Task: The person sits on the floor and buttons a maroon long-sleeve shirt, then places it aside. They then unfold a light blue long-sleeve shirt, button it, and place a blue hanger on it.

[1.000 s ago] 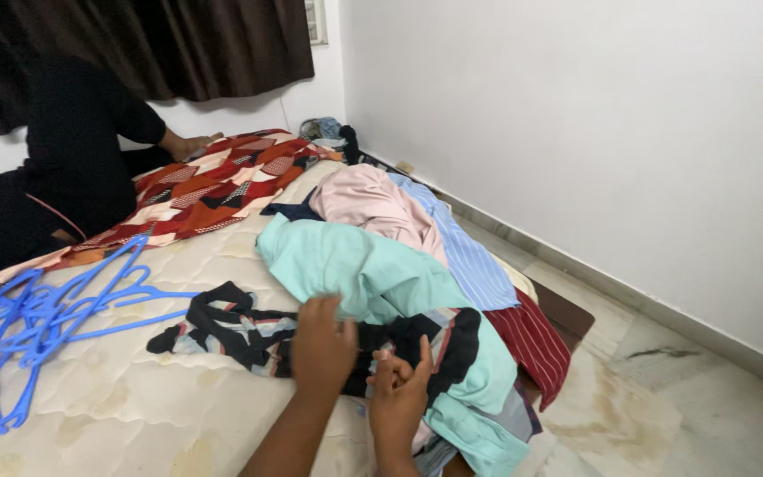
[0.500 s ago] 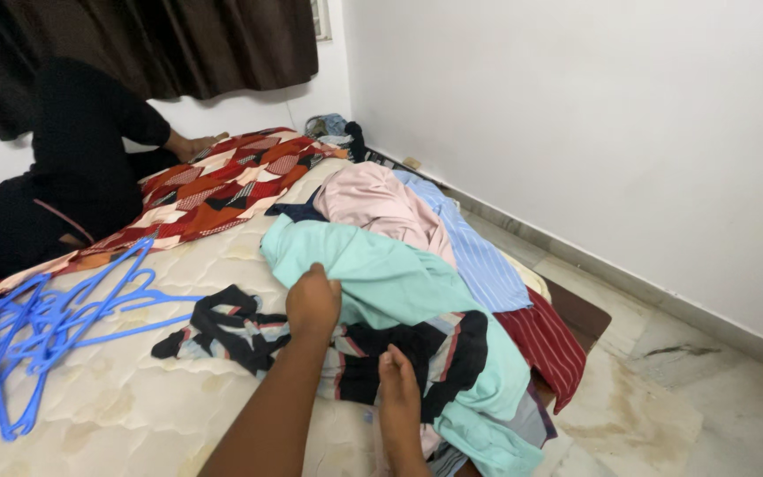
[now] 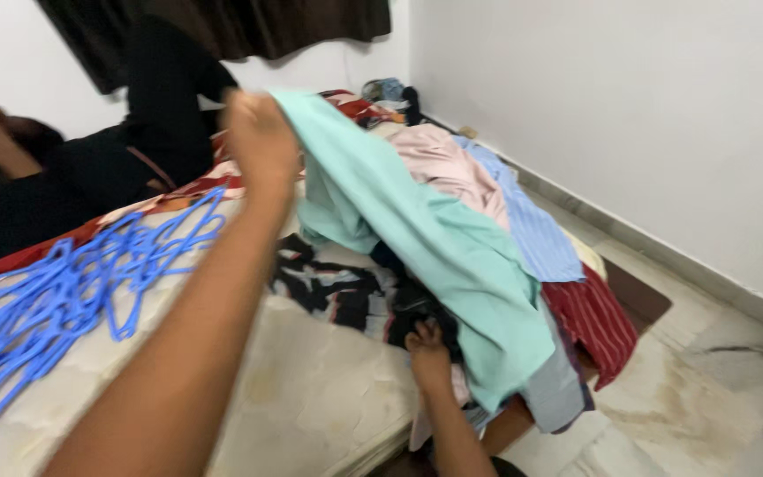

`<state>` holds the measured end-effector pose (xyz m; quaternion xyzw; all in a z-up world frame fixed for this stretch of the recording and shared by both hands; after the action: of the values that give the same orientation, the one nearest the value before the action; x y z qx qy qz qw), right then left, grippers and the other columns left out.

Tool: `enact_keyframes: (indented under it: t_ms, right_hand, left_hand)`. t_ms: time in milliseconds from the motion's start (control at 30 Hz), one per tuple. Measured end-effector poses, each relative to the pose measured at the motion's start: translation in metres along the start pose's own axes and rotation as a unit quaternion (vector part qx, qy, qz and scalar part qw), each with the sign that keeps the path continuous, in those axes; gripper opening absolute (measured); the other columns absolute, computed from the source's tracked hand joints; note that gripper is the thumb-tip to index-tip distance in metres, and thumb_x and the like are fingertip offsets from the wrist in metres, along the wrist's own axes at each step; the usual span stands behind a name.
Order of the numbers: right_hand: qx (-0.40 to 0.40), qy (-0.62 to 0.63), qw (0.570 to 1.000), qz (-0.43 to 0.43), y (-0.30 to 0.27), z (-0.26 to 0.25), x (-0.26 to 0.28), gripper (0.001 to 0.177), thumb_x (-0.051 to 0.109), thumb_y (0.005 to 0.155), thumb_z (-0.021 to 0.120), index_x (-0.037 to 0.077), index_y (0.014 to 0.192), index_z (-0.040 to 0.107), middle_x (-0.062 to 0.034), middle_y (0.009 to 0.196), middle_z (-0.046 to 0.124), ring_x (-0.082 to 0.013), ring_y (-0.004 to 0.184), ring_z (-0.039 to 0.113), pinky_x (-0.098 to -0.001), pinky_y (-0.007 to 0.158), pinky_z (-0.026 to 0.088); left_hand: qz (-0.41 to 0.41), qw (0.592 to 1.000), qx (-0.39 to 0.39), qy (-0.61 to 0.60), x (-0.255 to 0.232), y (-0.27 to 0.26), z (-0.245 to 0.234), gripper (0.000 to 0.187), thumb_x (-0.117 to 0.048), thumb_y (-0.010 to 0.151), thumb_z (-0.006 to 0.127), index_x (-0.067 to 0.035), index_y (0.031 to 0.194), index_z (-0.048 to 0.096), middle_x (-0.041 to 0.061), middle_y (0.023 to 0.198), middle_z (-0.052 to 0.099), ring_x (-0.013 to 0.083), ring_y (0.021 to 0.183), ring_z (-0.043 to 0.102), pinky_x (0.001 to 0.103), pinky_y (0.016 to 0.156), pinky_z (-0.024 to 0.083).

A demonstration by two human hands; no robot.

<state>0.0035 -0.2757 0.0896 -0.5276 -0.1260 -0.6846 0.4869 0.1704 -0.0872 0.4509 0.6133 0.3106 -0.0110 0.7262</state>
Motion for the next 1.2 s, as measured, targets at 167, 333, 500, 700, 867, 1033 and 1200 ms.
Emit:
enact_keyframes:
  t_ms: [167,333,500,700,867,1033,1200]
  right_hand:
    - [0.015,-0.007,1.0,0.019,0.019,-0.002,0.005,0.057,0.051,0.101,0.049,0.004,0.128,0.065,-0.0144,0.126,0.073,-0.027,0.11,0.067,-0.0416,0.093,0.048]
    - [0.046,-0.026,0.997,0.063,0.02,-0.008,0.003,0.055,0.051,0.102,0.048,0.006,0.129,0.064,-0.0135,0.128,0.072,-0.028,0.111,0.066,-0.0436,0.095,0.047]
    - [0.08,-0.05,0.992,0.089,0.011,-0.004,0.006,0.053,0.05,0.103,0.047,0.007,0.13,0.063,-0.0125,0.129,0.07,-0.0289,0.112,0.065,-0.0456,0.096,0.047]
    - [0.098,-0.085,0.986,0.107,-0.006,-0.007,0.004,0.051,0.049,0.104,0.046,0.009,0.131,0.062,-0.0114,0.131,0.069,-0.0301,0.114,0.063,-0.048,0.098,0.047]
    - [0.126,-0.126,0.976,0.126,-0.018,-0.001,-0.003,0.049,0.049,0.105,0.046,0.01,0.132,0.061,-0.0105,0.132,0.068,-0.031,0.116,0.062,-0.0499,0.099,0.046]
    - [0.151,-0.157,0.964,0.152,-0.036,-0.005,-0.014,0.047,0.048,0.106,0.045,0.012,0.133,0.06,-0.0095,0.134,0.066,-0.032,0.117,0.061,-0.0519,0.101,0.046]
    - [0.212,-0.174,0.945,0.179,-0.055,0.012,-0.027,0.046,0.047,0.106,0.044,0.013,0.134,0.059,-0.0086,0.135,0.065,-0.0329,0.119,0.06,-0.0539,0.102,0.046]
  left_hand:
    - [-0.118,0.976,-0.043,-0.179,-0.01,0.096,-0.202,0.018,-0.023,0.106,0.05,-0.01,0.093,0.053,0.003,0.08,0.047,0.0207,0.069,0.045,0.041,0.064,0.041]
    - [-0.169,0.91,0.043,-0.375,-0.029,0.022,-0.388,0.037,-0.028,0.119,0.04,0.002,0.102,0.053,0.018,0.099,0.059,0.0304,0.094,0.059,0.044,0.092,0.05]
    - [-0.492,0.85,-0.187,0.035,-0.016,-0.192,-0.532,0.014,-0.014,0.107,0.053,-0.006,0.108,0.064,0.004,0.1,0.066,0.0128,0.083,0.06,0.027,0.071,0.048]
    - [-0.586,0.777,0.008,0.227,-0.029,-0.392,-0.543,0.062,-0.026,0.082,0.072,0.006,0.132,0.054,0.021,0.109,0.07,0.0308,0.093,0.066,0.045,0.081,0.054]
    - [-0.39,0.823,0.185,0.37,-0.028,-0.372,-0.508,0.097,-0.044,0.08,0.081,0.009,0.147,0.034,0.034,0.137,0.054,0.0477,0.126,0.052,0.051,0.107,0.043]
    - [-0.296,0.781,0.268,0.48,-0.043,-0.374,-0.482,0.086,-0.035,0.066,0.088,-0.002,0.135,0.048,0.025,0.143,0.048,0.0423,0.133,0.04,0.059,0.105,0.034]
    - [-0.238,0.792,0.22,0.518,-0.03,-0.379,-0.482,0.037,-0.019,0.077,0.081,-0.011,0.109,0.065,0.018,0.141,0.055,0.0386,0.129,0.047,0.058,0.105,0.038]
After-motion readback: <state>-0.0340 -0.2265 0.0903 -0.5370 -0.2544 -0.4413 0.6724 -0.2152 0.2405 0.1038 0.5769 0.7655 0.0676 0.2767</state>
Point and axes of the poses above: each hand's wrist, its own y-axis towards the middle knuckle, its own z-axis out of the palm, x = y × z, the point moved 2 cm from there along y, towards the middle knuckle
